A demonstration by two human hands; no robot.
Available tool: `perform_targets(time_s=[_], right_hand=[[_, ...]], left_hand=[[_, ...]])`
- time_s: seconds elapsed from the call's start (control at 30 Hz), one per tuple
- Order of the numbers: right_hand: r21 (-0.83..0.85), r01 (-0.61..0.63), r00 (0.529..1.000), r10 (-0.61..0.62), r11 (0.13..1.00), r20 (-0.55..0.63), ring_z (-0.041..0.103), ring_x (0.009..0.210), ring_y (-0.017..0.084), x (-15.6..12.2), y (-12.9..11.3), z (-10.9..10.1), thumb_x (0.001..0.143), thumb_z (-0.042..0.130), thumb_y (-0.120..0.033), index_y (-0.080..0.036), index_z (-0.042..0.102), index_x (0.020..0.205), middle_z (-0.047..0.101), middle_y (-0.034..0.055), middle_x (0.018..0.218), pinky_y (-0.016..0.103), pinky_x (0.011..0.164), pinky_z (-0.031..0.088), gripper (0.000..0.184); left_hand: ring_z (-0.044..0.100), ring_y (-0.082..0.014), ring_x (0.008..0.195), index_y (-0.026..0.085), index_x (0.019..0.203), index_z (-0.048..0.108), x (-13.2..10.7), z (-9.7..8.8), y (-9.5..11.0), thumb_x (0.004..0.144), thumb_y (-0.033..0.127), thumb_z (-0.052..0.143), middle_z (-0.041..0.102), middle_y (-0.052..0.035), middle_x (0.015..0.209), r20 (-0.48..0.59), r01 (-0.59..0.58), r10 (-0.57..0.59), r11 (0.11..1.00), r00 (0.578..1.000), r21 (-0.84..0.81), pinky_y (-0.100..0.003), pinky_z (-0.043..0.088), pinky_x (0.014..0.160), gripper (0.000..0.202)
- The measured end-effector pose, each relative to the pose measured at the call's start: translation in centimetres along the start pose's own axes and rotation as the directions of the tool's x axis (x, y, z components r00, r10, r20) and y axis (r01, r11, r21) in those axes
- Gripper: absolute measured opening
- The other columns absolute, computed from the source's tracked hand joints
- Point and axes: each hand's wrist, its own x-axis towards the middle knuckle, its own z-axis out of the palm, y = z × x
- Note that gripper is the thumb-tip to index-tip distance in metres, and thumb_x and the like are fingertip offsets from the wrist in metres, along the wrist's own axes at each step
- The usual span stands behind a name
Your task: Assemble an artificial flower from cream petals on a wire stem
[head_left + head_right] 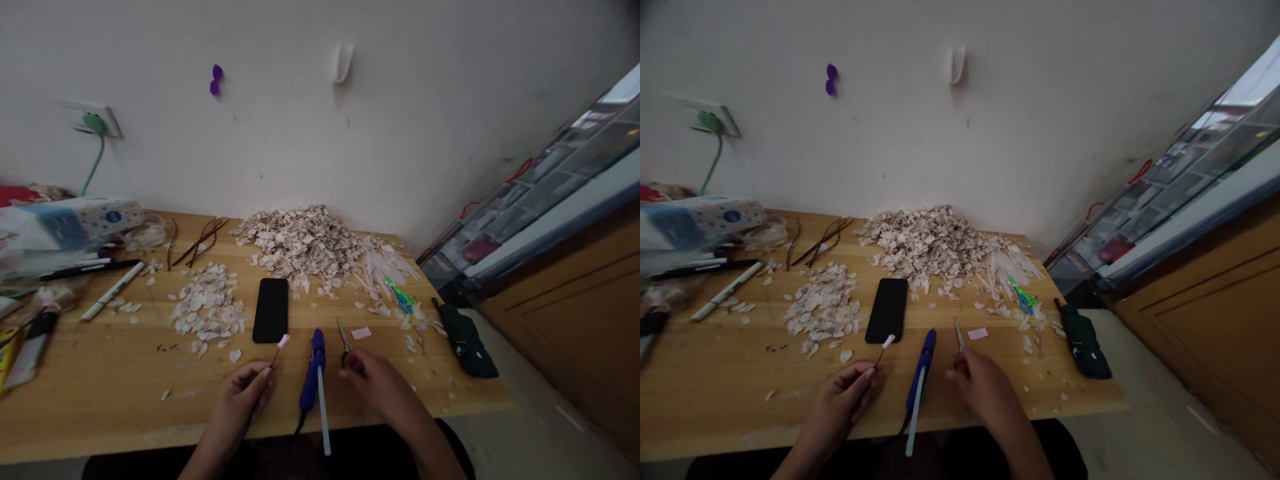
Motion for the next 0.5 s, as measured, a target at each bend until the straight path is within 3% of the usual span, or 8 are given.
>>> perform_targets(time_s=[0.07, 0.13, 0.23, 0.3, 0.37, 0.4, 0.5], right_hand=[[-0.115, -0.021, 0.99, 0.004, 0.993, -0.142, 0.069, 0.065, 0.023, 2.9, -0.6, -2.1, 0.097, 0.054, -0.023, -0.021, 0.067, 0.085, 0.073, 0.0058, 0.074, 0.029, 0.057, 0.044, 0.018], [-0.201, 0.045, 0.973, -0.089, 0.978, -0.212, 0.07, 0.079, 0.024, 6.8, -2.5, -3.4, 0.102, 0.048, -0.025, -0.019, 0.067, 0.097, 0.074, 0.0095, 0.09, 0.032, 0.066, 0.045, 0.02], [-0.298, 0.341, 0.922, -0.38, 0.891, -0.079, 0.068, 0.091, 0.021, 13.0, -6.8, -3.2, 0.104, 0.052, -0.025, -0.02, 0.067, 0.103, 0.073, 0.0056, 0.1, 0.03, 0.078, 0.048, 0.017], [-0.329, 0.57, 0.813, -0.575, 0.753, 0.092, 0.066, 0.102, 0.022, 16.4, -9.5, -1.7, 0.101, 0.061, -0.023, -0.018, 0.069, 0.098, 0.071, 0.0068, 0.104, 0.03, 0.085, 0.049, 0.01], [-0.312, 0.752, 0.656, -0.707, 0.581, 0.264, 0.062, 0.11, 0.023, 18.8, -11.9, 0.5, 0.095, 0.07, -0.019, -0.017, 0.071, 0.097, 0.071, 0.0086, 0.113, 0.032, 0.092, 0.05, 0.003], [-0.291, 0.817, 0.574, -0.746, 0.497, 0.337, 0.061, 0.113, 0.023, 19.5, -12.9, 1.7, 0.094, 0.071, -0.018, -0.017, 0.071, 0.098, 0.071, 0.009, 0.116, 0.033, 0.093, 0.05, 0.003], [-0.228, 0.923, 0.384, -0.79, 0.31, 0.478, 0.057, 0.123, 0.025, 20.4, -15.5, 5.3, 0.098, 0.062, -0.011, -0.018, 0.072, 0.105, 0.068, 0.0086, 0.128, 0.039, 0.097, 0.052, 0.014]], left_hand=[[0.037, -0.0035, 0.04, 0.015, 0.075, 0.078, 0.1, -0.1, -0.1, 0.065, 0.054, 0.094, 0.056, 0.0056, 0.053, -0.006, -0.002, 0.002, 1.0, 1.0, -0.031, -0.013, 0.023, 0.037, 0.043], [0.036, -0.0033, 0.04, 0.016, 0.076, 0.078, 0.1, -0.3, -0.2, 0.065, 0.053, 0.094, 0.055, 0.0064, 0.053, -0.008, -0.007, 0.006, 0.998, 1.0, -0.07, -0.013, 0.023, 0.037, 0.042], [0.035, -0.0035, 0.04, 0.018, 0.073, 0.076, 0.1, -0.8, -0.3, 0.064, 0.054, 0.094, 0.053, 0.0073, 0.051, -0.007, -0.017, 0.016, 0.99, 1.0, -0.138, -0.012, 0.023, 0.036, 0.042], [0.034, -0.0037, 0.039, 0.018, 0.07, 0.074, 0.1, -1.1, -0.4, 0.062, 0.054, 0.095, 0.052, 0.0076, 0.05, -0.003, -0.018, 0.018, 0.983, 1.0, -0.182, -0.012, 0.023, 0.035, 0.042], [0.033, -0.0035, 0.039, 0.018, 0.071, 0.074, 0.0, -1.4, -0.5, 0.062, 0.054, 0.095, 0.051, 0.008, 0.049, 0.005, -0.018, 0.019, 0.976, 1.0, -0.219, -0.012, 0.023, 0.035, 0.042], [0.032, -0.0033, 0.039, 0.019, 0.071, 0.075, 0.0, -1.6, -0.6, 0.063, 0.053, 0.095, 0.05, 0.0081, 0.05, 0.01, -0.019, 0.022, 0.972, 1.0, -0.234, -0.012, 0.023, 0.035, 0.041], [0.034, -0.003, 0.04, 0.018, 0.069, 0.076, 0.0, -2.1, -1.1, 0.063, 0.05, 0.096, 0.052, 0.0068, 0.052, 0.035, -0.021, 0.031, 0.961, 0.999, -0.274, -0.012, 0.025, 0.037, 0.038]])
